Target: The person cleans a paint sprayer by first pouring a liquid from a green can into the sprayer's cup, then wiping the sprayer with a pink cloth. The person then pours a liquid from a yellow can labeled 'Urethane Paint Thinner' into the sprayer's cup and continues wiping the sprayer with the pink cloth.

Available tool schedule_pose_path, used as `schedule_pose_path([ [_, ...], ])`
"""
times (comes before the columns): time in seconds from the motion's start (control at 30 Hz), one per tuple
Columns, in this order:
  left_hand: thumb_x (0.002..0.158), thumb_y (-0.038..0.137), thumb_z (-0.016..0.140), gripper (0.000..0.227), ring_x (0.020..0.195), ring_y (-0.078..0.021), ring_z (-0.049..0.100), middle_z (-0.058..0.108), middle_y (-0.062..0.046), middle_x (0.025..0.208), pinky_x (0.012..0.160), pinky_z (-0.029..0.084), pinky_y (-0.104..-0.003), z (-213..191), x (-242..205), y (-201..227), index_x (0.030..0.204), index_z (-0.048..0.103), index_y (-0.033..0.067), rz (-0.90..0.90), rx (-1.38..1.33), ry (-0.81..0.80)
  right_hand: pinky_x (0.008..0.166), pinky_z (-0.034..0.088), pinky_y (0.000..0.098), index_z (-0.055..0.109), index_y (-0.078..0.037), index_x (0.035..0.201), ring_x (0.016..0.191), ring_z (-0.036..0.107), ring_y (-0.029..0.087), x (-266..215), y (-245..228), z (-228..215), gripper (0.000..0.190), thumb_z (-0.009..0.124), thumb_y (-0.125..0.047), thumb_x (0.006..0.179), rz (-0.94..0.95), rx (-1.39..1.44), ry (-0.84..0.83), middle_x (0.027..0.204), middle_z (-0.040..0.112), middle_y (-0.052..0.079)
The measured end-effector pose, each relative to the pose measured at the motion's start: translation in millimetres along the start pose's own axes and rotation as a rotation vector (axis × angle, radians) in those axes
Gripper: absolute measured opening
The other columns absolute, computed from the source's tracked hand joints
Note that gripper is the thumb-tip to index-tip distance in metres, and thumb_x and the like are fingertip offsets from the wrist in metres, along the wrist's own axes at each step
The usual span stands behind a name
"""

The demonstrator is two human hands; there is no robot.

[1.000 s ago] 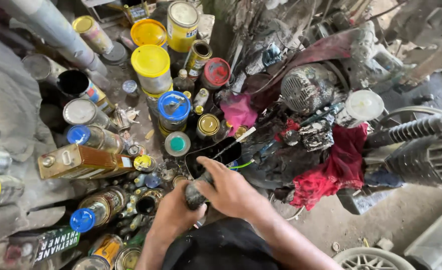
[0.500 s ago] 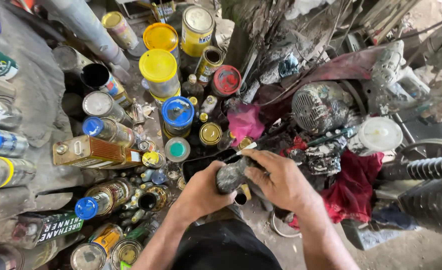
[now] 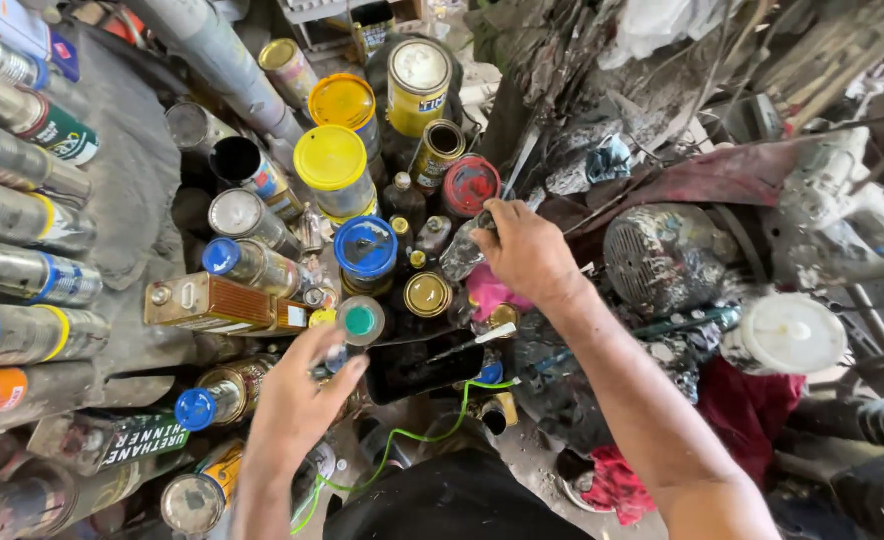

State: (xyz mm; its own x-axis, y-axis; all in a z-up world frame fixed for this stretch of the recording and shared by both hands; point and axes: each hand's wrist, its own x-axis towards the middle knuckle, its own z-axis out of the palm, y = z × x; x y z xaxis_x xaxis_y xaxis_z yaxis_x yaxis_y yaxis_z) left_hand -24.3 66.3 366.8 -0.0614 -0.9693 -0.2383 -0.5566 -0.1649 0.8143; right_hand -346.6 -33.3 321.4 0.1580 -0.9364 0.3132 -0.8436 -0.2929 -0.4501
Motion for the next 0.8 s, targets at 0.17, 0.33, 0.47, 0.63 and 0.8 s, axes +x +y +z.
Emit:
schedule_pose_path([
  [0.17,0.083,0.019,0.078,0.056,0.107,-0.0192,0.070,0.075,-0.014,0.119,0.093,0.055,-0.033,1,-60,-145,0.133,0.060,-0.0003,-0.247,-0.268,0.149,0.075,0.057,0.0495,0.058,0.001,0.127,0.093,0.068,0.043,3,14,48,0.045,0.070,-0.028,0.094,0.002,0.042,-0.045,0.108,0.066,0.022],
  [0.33,0.083,0.017,0.079,0.056,0.103,-0.0202,0.071,0.077,-0.016,0.114,0.093,0.056,-0.034,10,-97,-224,0.133,0.062,-0.0041,-0.350,-0.200,0.249,0.074,0.057,0.0502,0.058,0.001,0.126,0.092,0.067,0.044,12,7,57,0.046,0.070,-0.027,0.092,0.005,0.054,-0.060,0.108,0.066,0.023],
  [0.47,0.083,0.017,0.078,0.058,0.104,-0.0209,0.072,0.075,-0.016,0.114,0.092,0.057,-0.034,16,-94,-234,0.133,0.059,-0.0043,-0.302,-0.320,0.220,0.077,0.057,0.0510,0.059,-0.001,0.117,0.095,0.067,0.044,14,5,63,0.040,0.071,-0.028,0.090,0.056,0.003,-0.138,0.109,0.066,0.023],
  [0.63,0.082,0.018,0.078,0.060,0.104,-0.0212,0.071,0.075,-0.016,0.114,0.088,0.058,-0.035,19,-83,-213,0.136,0.059,-0.0014,-0.294,-0.280,0.181,0.080,0.055,0.0532,0.059,0.000,0.119,0.098,0.066,0.046,3,33,103,0.042,0.072,-0.028,0.089,0.102,0.003,-0.170,0.109,0.067,0.025],
  [0.8,0.083,0.028,0.078,0.061,0.109,-0.0190,0.074,0.078,-0.013,0.118,0.090,0.058,-0.035,16,-69,-161,0.135,0.059,0.0014,-0.366,-0.096,0.071,0.090,0.054,0.0517,0.062,0.001,0.115,0.104,0.066,0.046,-5,51,134,0.044,0.076,-0.027,0.085,0.090,0.052,-0.249,0.109,0.069,0.027],
])
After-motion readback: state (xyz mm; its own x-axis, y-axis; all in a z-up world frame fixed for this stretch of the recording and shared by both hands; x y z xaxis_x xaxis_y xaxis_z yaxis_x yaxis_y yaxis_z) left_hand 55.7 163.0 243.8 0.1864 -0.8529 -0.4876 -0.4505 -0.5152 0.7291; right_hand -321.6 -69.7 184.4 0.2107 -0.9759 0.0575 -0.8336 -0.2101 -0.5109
